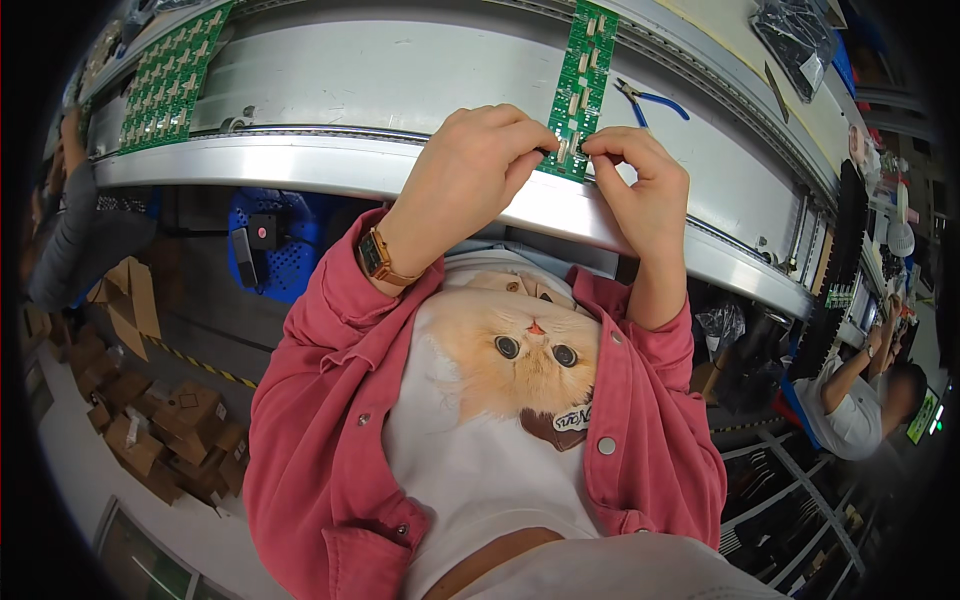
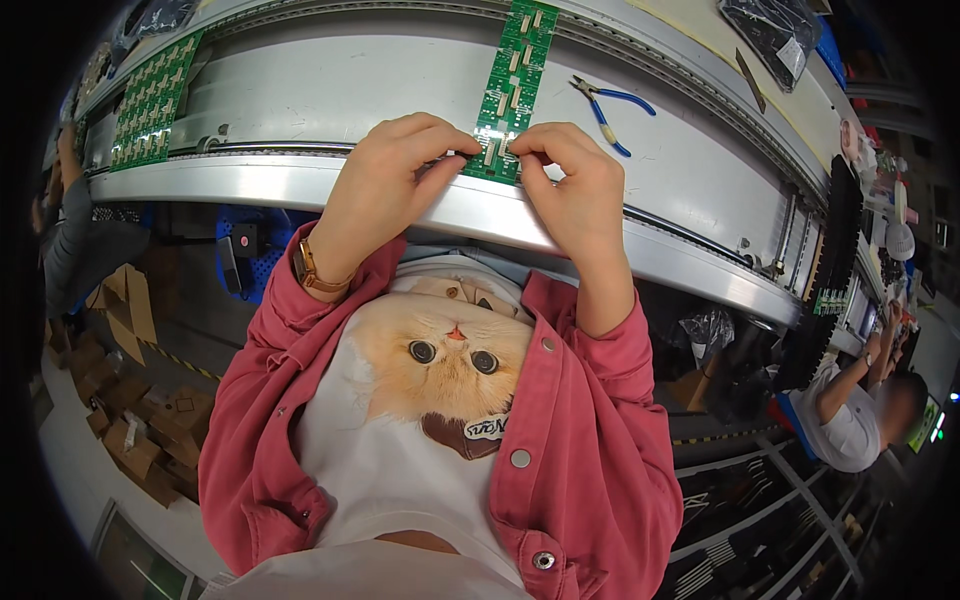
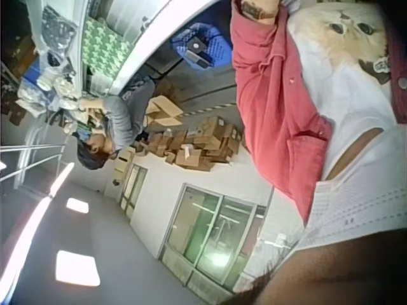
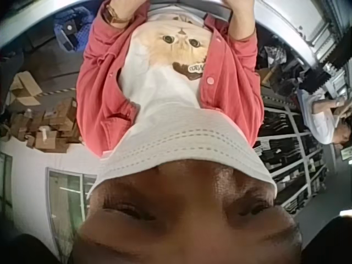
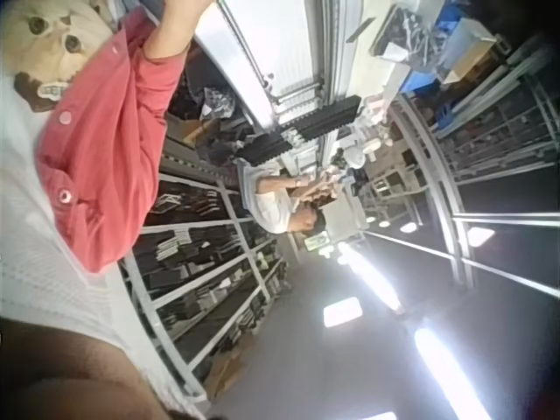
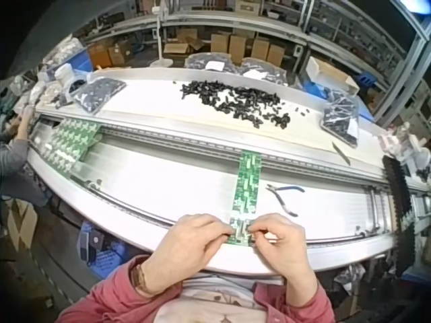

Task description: Place small electronic components onto a printed circuit board on a production line.

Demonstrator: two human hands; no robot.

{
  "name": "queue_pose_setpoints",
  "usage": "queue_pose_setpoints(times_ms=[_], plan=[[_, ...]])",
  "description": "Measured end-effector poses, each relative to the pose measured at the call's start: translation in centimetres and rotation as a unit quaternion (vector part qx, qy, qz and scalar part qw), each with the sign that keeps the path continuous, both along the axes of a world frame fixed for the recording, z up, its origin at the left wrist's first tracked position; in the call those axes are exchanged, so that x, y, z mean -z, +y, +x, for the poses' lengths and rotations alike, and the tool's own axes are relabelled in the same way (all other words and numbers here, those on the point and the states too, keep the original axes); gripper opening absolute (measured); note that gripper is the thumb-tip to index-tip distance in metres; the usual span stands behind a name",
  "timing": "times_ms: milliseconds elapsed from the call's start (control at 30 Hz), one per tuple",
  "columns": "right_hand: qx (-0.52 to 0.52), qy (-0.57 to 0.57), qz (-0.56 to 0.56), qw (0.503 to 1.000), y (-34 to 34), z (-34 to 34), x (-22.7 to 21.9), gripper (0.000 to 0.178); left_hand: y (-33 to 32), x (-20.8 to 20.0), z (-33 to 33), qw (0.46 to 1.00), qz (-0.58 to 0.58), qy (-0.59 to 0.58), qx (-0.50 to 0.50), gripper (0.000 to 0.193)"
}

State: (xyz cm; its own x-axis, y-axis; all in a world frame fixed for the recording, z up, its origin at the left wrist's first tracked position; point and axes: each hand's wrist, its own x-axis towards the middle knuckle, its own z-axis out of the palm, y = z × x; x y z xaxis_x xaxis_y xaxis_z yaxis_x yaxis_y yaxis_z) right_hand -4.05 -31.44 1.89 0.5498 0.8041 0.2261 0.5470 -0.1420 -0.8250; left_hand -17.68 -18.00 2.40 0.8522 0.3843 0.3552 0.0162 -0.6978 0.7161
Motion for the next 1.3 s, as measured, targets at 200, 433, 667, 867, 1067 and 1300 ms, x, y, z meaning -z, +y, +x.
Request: queue_pose_setpoints(times_ms=[200, 433, 667, 867, 1067, 1300], plan=[[-0.009, -0.003, -0.004, 1.000, -0.07, -0.05, -0.02, 0.016, -0.07, 0.05, -0.09, 1.000, 0.008, -0.002, -0.004, 0.016], [-0.005, -0.014, -0.021, 1.000, -0.08, -0.10, -0.11, 0.015, -0.13, 0.18, -0.13, 1.000, 0.003, 0.006, -0.005, 0.016], [0.008, -0.017, -0.022, 1.000, 0.22, -0.53, -0.71, 0.017, -0.12, 0.15, -0.08, 1.000, 0.011, 0.003, -0.004, 0.016], [0.014, 0.001, -0.030, 0.999, 0.37, -0.58, -0.59, 0.019, -0.11, 0.26, -0.19, 1.000, 0.011, 0.006, -0.006, 0.016], [0.018, -0.005, -0.024, 1.000, 0.29, -0.52, -0.36, 0.020, -0.06, 0.15, -0.20, 1.000, 0.004, 0.015, -0.003, 0.016], [0.019, -0.007, -0.028, 0.999, 0.22, -0.50, -0.50, 0.020, -0.07, 0.29, -0.22, 1.000, 0.011, 0.006, -0.003, 0.016]])
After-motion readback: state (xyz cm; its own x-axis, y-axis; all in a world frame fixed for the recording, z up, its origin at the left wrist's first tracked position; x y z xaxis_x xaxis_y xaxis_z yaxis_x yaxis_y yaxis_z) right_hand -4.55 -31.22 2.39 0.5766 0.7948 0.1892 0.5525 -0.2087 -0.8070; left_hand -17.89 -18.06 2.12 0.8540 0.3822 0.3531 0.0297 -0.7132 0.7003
